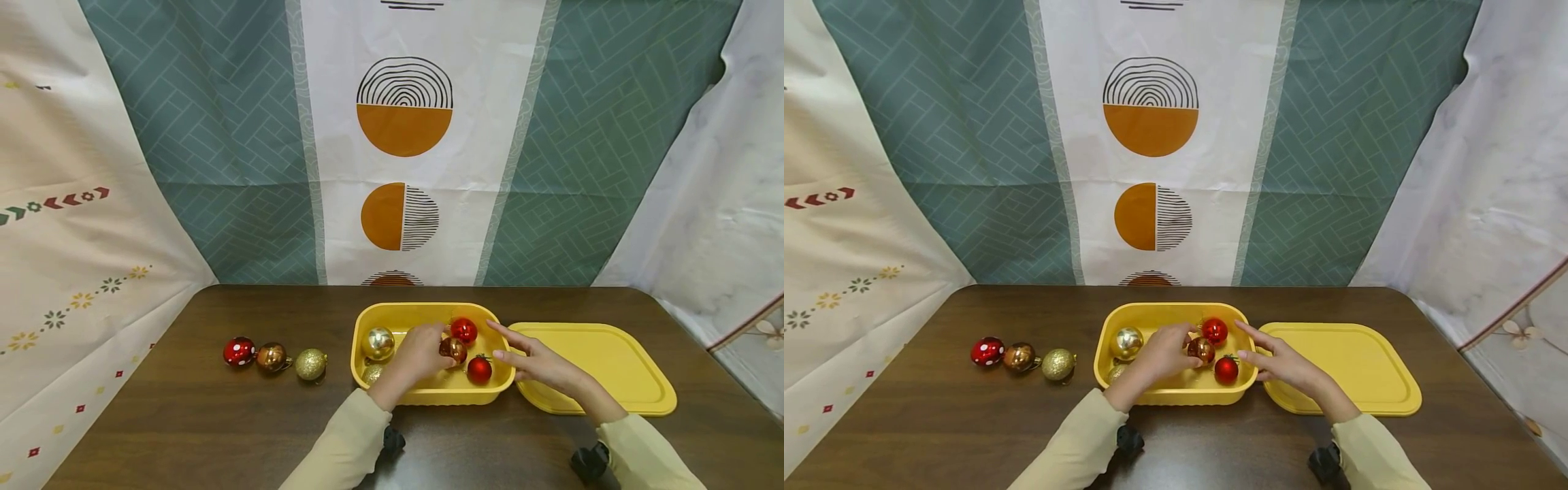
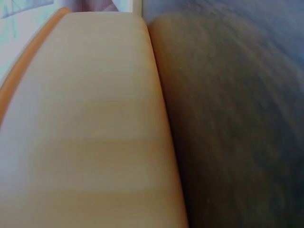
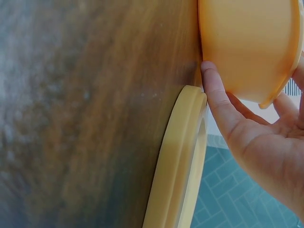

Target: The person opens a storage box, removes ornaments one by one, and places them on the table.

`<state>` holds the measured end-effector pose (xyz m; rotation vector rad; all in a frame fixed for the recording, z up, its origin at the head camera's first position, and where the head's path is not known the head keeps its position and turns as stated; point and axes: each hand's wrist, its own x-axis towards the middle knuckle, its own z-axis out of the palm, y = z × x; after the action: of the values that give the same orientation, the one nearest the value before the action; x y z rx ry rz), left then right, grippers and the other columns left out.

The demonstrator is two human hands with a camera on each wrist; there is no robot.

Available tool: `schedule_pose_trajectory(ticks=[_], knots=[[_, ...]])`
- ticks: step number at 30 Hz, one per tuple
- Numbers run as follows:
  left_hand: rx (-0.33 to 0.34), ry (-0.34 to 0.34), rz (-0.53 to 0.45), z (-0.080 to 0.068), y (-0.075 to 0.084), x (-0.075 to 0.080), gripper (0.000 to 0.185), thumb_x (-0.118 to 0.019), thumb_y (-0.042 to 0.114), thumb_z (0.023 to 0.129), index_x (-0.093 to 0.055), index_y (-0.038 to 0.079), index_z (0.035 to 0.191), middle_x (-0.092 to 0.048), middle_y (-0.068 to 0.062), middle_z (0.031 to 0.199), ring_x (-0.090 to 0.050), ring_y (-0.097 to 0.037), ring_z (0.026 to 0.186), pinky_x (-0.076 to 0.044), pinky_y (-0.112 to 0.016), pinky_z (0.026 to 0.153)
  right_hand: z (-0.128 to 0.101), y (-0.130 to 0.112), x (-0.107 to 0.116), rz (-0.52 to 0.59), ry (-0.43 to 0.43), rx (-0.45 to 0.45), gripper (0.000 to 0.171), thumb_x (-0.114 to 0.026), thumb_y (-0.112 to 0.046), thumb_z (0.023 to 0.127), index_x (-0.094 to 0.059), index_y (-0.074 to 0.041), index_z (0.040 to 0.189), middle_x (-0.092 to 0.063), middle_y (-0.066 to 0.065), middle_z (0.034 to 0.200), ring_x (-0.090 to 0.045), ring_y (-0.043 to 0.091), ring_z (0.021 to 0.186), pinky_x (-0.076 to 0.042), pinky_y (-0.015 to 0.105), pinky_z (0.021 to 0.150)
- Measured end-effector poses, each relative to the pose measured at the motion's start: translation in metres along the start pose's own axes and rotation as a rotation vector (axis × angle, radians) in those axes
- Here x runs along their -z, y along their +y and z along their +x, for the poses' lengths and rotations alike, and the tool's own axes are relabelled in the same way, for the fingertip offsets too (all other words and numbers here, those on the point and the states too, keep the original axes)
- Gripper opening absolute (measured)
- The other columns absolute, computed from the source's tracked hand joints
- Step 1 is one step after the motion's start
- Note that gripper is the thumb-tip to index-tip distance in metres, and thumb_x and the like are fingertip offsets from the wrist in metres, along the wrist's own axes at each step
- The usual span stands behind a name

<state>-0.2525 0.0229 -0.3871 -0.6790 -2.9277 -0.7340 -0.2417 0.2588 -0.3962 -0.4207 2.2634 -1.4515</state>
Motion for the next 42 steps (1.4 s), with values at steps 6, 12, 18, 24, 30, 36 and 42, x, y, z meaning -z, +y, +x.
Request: schedule_pose_trajectory(ticks=[6,12,18,24,30,36,42], knots=[[-0.046,0.009,0.066,-0.001,0.001,-0.001,0.038,-0.078,0.029,0.07,-0.062,0.01,0.098,-0.065,-0.001,0.092,-0.06,-0.018,0.088,-0.043,-0.03,0.08,0.0,0.0,0.0,0.006,-0.007,0.008,0.063,-0.049,-0.027,0.094,-0.018,-0.014,0.146,-0.007,0.027,0.148,-0.038,0.044,0.122,-0.049,0.039,0.083],[-0.03,0.026,0.055,-0.002,0.003,0.0,0.036,-0.08,0.028,0.068,-0.06,0.01,0.092,-0.064,0.0,0.084,-0.06,-0.018,0.08,-0.044,-0.028,0.073,0.0,0.001,0.0,0.003,-0.004,0.003,0.062,-0.049,-0.028,0.094,-0.018,-0.015,0.147,-0.007,0.026,0.148,-0.035,0.045,0.123,-0.048,0.041,0.084],[-0.014,0.061,-0.035,-0.008,-0.002,0.01,0.037,-0.078,0.026,0.07,-0.065,0.008,0.099,-0.067,-0.001,0.09,-0.06,-0.016,0.08,-0.046,-0.026,0.068,0.002,0.001,-0.001,0.008,-0.002,-0.007,0.062,-0.05,-0.029,0.093,-0.019,-0.016,0.146,-0.009,0.026,0.148,-0.04,0.042,0.121,-0.049,0.04,0.083],[-0.004,0.093,-0.247,-0.029,-0.019,0.034,0.039,-0.077,0.025,0.072,-0.064,0.006,0.103,-0.067,-0.004,0.095,-0.061,-0.019,0.086,-0.048,-0.031,0.074,0.002,0.001,-0.001,-0.005,-0.004,0.012,0.063,-0.05,-0.027,0.093,-0.019,-0.015,0.146,-0.008,0.026,0.148,-0.044,0.037,0.116,-0.051,0.033,0.079],[-0.017,0.202,-0.453,-0.054,-0.042,0.061,0.038,-0.079,0.02,0.07,-0.064,0.003,0.101,-0.068,-0.007,0.09,-0.065,-0.02,0.082,-0.052,-0.035,0.074,-0.002,0.0,0.0,-0.012,0.004,0.013,0.063,-0.05,-0.026,0.094,-0.018,-0.014,0.146,-0.006,0.027,0.148,-0.038,0.042,0.121,-0.05,0.036,0.08],[0.073,0.314,-0.467,-0.082,-0.074,0.089,0.036,-0.08,0.014,0.067,-0.066,0.005,0.099,-0.068,-0.007,0.09,-0.065,-0.017,0.08,-0.053,-0.033,0.074,-0.001,-0.001,0.0,-0.001,-0.012,0.007,0.063,-0.049,-0.026,0.094,-0.016,-0.014,0.147,-0.004,0.026,0.148,-0.034,0.045,0.123,-0.049,0.042,0.084],[0.14,0.371,-0.394,-0.111,-0.111,0.113,0.038,-0.079,0.018,0.07,-0.065,0.003,0.102,-0.068,-0.01,0.091,-0.065,-0.019,0.081,-0.053,-0.032,0.073,-0.001,-0.003,-0.001,-0.002,-0.003,-0.008,0.063,-0.049,-0.027,0.094,-0.017,-0.016,0.147,-0.005,0.026,0.148,-0.035,0.043,0.123,-0.049,0.041,0.084]])
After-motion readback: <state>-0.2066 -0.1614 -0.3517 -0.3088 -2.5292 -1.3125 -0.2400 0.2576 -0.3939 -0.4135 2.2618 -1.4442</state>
